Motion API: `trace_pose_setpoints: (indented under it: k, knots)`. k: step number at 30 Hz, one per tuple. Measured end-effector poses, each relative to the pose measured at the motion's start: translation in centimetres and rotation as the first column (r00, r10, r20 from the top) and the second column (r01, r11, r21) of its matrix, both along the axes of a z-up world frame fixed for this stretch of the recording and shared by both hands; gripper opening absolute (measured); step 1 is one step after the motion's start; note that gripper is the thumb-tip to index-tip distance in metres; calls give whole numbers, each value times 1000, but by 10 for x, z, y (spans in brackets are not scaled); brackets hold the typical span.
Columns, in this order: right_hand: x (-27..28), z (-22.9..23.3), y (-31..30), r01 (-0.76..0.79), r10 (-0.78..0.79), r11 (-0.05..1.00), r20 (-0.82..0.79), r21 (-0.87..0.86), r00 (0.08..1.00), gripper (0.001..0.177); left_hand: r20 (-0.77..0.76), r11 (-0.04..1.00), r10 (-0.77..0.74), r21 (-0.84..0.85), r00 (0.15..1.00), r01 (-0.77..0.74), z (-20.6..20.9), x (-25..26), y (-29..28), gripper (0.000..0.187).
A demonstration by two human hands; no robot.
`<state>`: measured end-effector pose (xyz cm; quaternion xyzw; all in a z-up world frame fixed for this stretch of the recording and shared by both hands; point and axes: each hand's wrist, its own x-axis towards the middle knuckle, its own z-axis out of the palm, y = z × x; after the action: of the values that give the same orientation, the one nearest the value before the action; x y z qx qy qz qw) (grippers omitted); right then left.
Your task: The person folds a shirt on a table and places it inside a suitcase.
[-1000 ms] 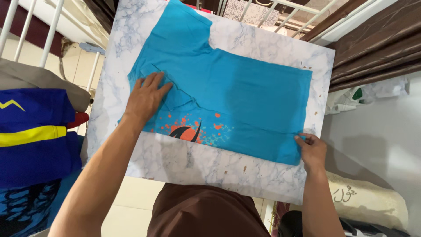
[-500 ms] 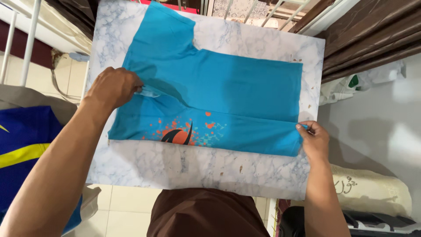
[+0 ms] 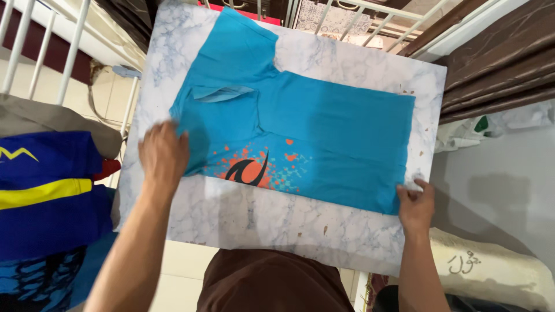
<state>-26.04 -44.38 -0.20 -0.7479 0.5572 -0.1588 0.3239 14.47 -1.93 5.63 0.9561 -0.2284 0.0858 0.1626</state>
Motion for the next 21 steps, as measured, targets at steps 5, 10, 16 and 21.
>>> trace_pose_setpoints:
  k: [5,10,16,21]
  knots:
    - [-22,-15,27,-24,2,989,-143,-149,990,35,-195,952,304,110,933,-287,-27,-46,38,43]
    - [-10,-32,17,-25,-19,963,-161,-268,987,27,-194,952,290,-39,937,-303,-43,-38,42,33]
    - [7,-10,16,-156,129,918,-98,-364,987,18,48,990,138,27,989,-140,-46,-27,61,33]
    - [-4,4,27,-175,145,916,-107,-362,984,15,16,995,58,80,998,-59,-49,-35,85,32]
